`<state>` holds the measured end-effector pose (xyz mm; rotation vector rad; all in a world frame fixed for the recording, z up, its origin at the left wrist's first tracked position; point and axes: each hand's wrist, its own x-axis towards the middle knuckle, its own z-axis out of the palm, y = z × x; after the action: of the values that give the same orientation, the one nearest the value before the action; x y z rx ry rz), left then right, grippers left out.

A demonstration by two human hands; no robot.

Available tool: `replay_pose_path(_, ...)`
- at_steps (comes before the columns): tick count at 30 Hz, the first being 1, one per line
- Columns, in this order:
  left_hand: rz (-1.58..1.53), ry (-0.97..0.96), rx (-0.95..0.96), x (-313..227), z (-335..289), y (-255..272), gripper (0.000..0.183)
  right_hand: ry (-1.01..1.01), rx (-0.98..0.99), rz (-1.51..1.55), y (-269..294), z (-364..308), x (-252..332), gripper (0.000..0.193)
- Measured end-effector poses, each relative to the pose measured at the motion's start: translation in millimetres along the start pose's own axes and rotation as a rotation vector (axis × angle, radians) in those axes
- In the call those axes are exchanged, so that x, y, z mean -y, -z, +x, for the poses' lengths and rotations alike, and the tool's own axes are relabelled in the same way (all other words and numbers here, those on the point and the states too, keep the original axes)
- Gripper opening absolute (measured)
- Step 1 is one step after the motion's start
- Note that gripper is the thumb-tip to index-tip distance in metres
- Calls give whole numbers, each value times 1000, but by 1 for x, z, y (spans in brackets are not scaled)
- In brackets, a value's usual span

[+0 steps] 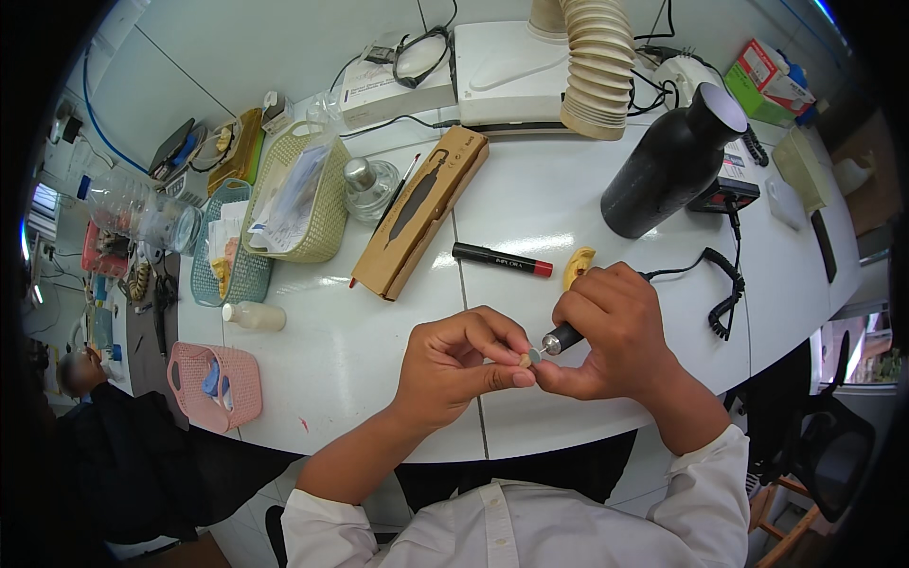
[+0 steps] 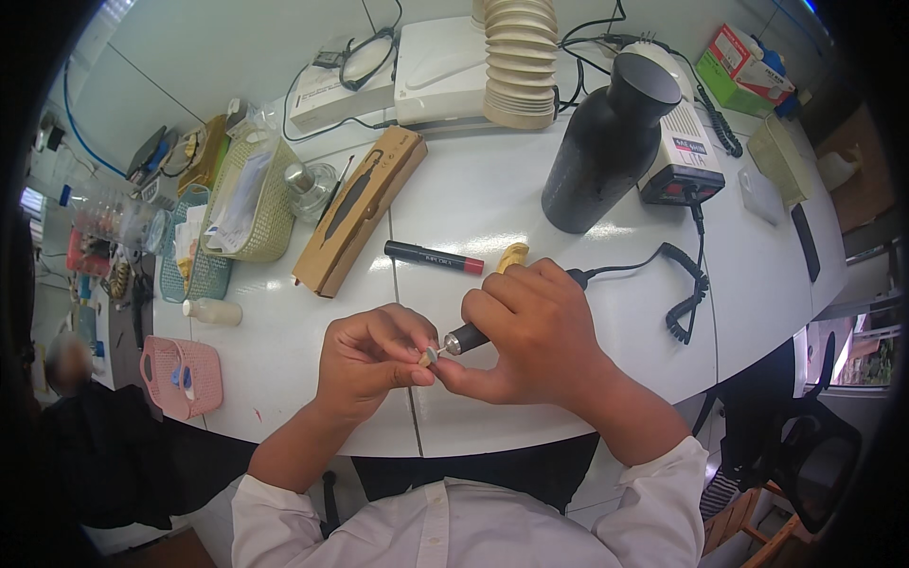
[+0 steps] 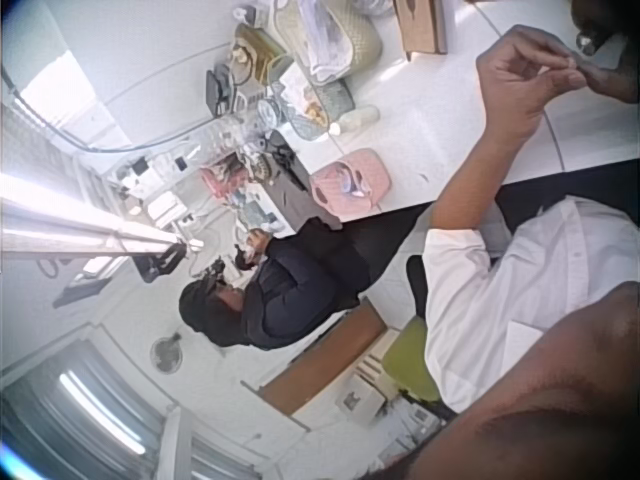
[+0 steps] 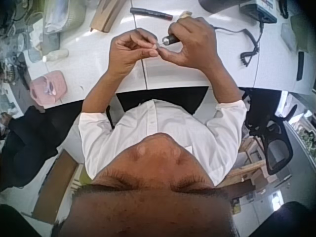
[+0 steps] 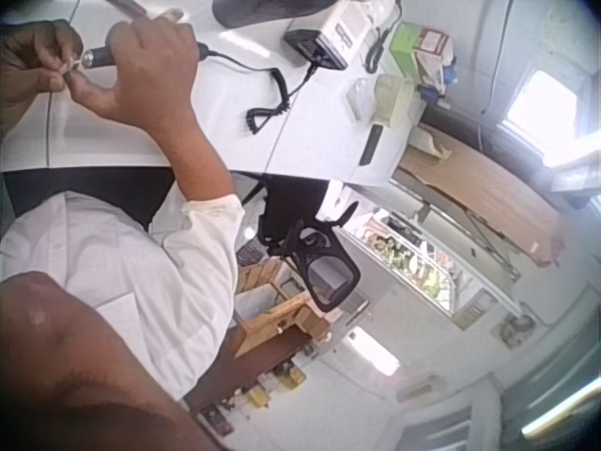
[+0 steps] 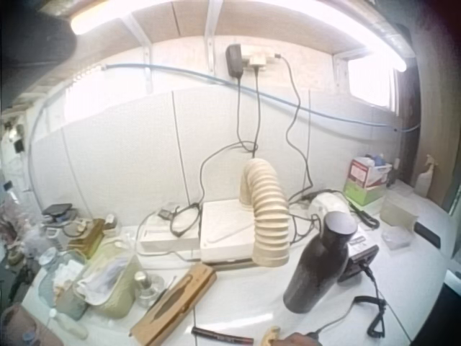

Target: The person uses a rotary tool to grind a small white component and then inserts it into a yellow dental mold. They manipulate the mold to fit the piece and continue grinding the component with the rotary tool.

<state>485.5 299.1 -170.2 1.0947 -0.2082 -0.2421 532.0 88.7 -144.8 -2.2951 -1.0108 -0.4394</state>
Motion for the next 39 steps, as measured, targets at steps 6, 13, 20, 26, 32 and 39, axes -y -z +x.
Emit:
replay_pose_path(6,1,3,11,0,0,1,26,9,-2,7,-1,-1,-1,39)
replay_pose_path(13,0,-10,8,1,0,1,26,0,3,4,0,-1,1,39)
replay_pose_path(20,-19,8,-12,0,0,-1,25,11,14,-12,0,-1,1,39)
replay_pose_path(26,-39,38,-30,-1,-1,-1,22,-10,-10,2,1,1,0,38)
replay_pose_path(32,-74,64,-21,-2,-1,-1,17,-14,-11,6,3,0,-1,36)
replay_pose_path(39,-86,58,-16,0,0,0,16,-5,-13,-8,3,1,1,35)
